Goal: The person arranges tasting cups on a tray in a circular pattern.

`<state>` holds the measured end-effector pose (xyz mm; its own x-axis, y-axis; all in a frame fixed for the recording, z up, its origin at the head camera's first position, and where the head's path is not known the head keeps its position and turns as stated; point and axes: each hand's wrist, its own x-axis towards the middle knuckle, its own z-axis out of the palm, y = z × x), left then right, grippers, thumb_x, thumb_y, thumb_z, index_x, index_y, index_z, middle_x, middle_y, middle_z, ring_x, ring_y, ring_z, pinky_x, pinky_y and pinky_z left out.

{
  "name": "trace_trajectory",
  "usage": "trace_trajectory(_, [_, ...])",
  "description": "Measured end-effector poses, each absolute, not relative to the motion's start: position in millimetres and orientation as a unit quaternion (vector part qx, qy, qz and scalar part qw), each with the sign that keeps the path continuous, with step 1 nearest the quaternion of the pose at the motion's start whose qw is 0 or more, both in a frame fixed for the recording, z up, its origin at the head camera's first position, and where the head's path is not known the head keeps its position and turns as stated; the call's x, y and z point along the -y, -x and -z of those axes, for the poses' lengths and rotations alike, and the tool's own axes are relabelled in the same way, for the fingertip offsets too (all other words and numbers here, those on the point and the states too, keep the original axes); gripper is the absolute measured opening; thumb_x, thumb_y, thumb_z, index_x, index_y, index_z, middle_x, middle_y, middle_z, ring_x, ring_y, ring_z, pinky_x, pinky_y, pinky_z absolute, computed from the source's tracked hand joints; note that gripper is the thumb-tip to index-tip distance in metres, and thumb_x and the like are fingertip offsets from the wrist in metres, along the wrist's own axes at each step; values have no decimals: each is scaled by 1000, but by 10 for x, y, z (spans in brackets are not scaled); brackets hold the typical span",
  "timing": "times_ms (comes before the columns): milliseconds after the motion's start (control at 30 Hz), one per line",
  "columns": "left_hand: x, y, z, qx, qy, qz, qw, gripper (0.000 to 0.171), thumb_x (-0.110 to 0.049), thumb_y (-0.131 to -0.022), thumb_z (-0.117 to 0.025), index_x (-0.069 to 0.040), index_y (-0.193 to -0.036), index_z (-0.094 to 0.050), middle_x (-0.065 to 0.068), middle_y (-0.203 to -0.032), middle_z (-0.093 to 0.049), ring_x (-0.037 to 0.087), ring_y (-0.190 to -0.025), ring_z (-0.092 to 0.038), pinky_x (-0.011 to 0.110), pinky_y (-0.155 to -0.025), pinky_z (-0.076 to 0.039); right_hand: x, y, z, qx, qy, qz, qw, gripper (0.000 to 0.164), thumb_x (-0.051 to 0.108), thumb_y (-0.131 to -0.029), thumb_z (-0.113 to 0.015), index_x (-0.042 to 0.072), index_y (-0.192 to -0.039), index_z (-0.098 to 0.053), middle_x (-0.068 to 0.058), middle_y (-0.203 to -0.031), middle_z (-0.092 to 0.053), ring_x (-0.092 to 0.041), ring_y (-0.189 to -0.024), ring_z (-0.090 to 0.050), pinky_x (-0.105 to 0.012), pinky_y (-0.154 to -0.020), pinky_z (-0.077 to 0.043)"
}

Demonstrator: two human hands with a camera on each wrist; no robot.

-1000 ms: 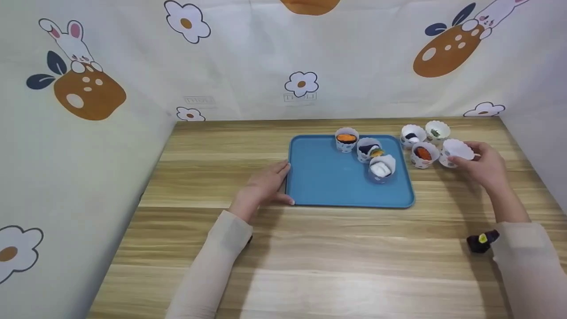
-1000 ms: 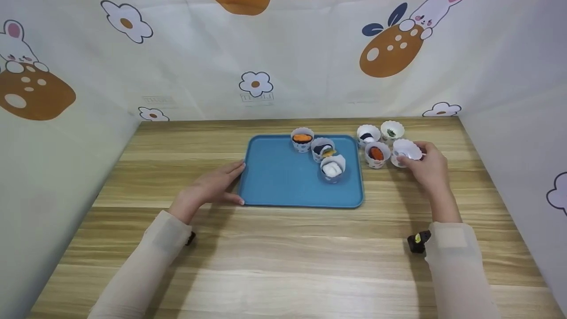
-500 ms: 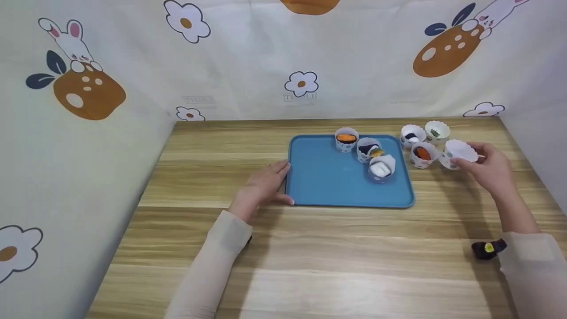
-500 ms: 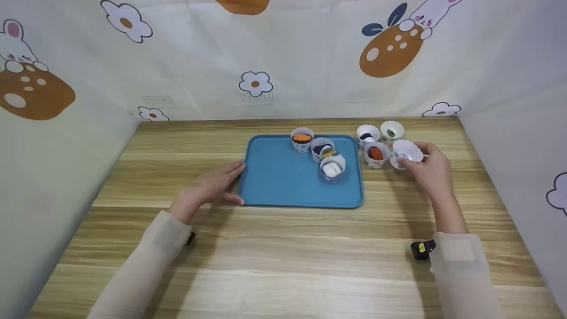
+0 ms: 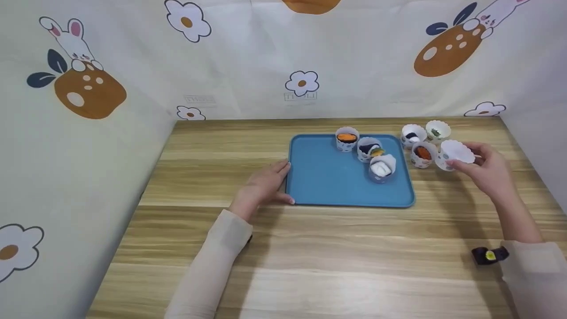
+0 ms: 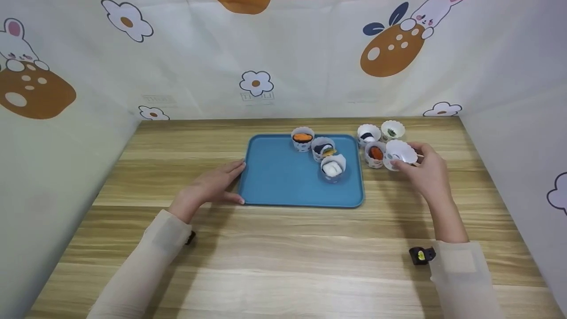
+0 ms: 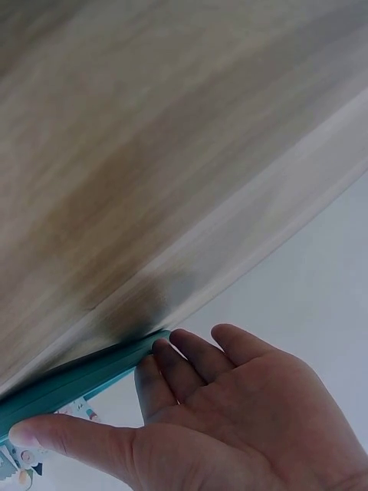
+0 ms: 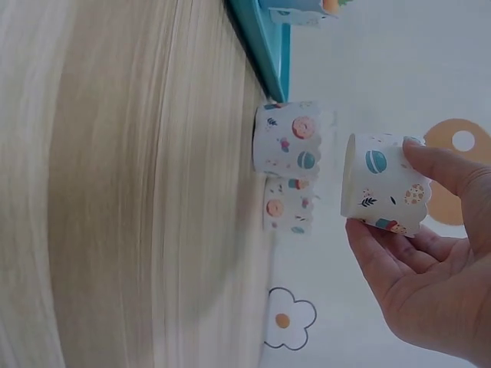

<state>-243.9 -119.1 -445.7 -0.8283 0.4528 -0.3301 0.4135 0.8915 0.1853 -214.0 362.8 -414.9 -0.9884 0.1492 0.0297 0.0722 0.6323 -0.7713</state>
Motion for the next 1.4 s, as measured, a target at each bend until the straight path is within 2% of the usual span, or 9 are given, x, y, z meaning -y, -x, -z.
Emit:
trace_trajectory(267, [1185,2452,4463,-955,-222,-58,186,107,-57,-83,-72,-10,-160,-16,6,-169,-12,24,-156,-15,40,-127,-20,-3523,2087,4127,899,29,-435,51,64,21,-91,-73,-13,-138,-44,-8,-123,-50,18,-91,-43,1,-73,-45])
trace_trajectory(533, [1179,2447,4462,-956,-218,-68,185,106,-56,-83,-73,-10,-160,-16,6,-169,-12,25,-156,-15,41,-127,-20,-3428,2064,4122,898,10,-438,40,62,21,-92,-72,-12,-138,-45,-20,-132,-49,18,-94,-42,1,-75,-45])
trace_trajectory(800, [1169,2448,4451,-956,-218,-59,188,107,-57,-82,-73,-10,-160,-16,6,-169,-12,24,-156,-16,41,-126,-22,-3320,2036,4098,896,-10,-440,48,60,19,-90,-75,-10,-136,-49,-6,-119,-55,20,-91,-48,-1,-73,-47])
trace_trajectory(967, [1167,2452,4433,-954,-222,-49,194,108,-57,-83,-72,-9,-160,-15,5,-170,-11,23,-156,-15,42,-125,-25,-3252,2032,4071,897,-24,-438,48,59,14,-90,-74,-11,-137,-49,-22,-125,-55,21,-90,-48,0,-72,-47])
trace_trajectory(1067, [1168,2447,4424,-954,-223,-50,196,107,-57,-84,-72,-8,-160,-15,6,-170,-10,23,-156,-14,42,-126,-24,-3214,2031,4048,898,-30,-437,46,58,12,-90,-74,-11,-137,-49,-26,-129,-54,22,-91,-47,1,-72,-46])
trace_trajectory(1200, [1171,2445,4422,-953,-224,-54,196,107,-57,-84,-72,-8,-160,-15,6,-170,-10,24,-156,-14,42,-126,-23,-3167,2030,4039,893,-39,-446,48,56,9,-88,-75,-9,-136,-51,-4,-119,-58,18,-92,-50,0,-74,-47])
trace_trajectory(1300, [1173,2442,4422,-953,-223,-54,196,107,-57,-84,-72,-8,-160,-15,6,-170,-10,23,-156,-14,42,-126,-23,-3128,2027,4029,889,-47,-452,49,55,8,-87,-76,-8,-134,-52,12,-110,-55,15,-92,-53,-1,-75,-47])
trace_trajectory(1333, [1174,2441,4424,-953,-222,-55,197,107,-57,-84,-72,-9,-160,-15,6,-170,-10,23,-156,-14,42,-126,-23,-3112,2024,4022,889,-48,-453,48,54,8,-88,-76,-8,-134,-52,13,-110,-55,15,-93,-53,-1,-75,-48])
trace_trajectory(1400, [1174,2436,4422,-953,-221,-55,198,107,-57,-84,-72,-9,-160,-14,6,-170,-9,23,-156,-13,42,-126,-23,-3082,2019,4010,889,-52,-453,43,55,10,-88,-75,-8,-135,-52,5,-114,-57,16,-94,-52,-1,-75,-48])
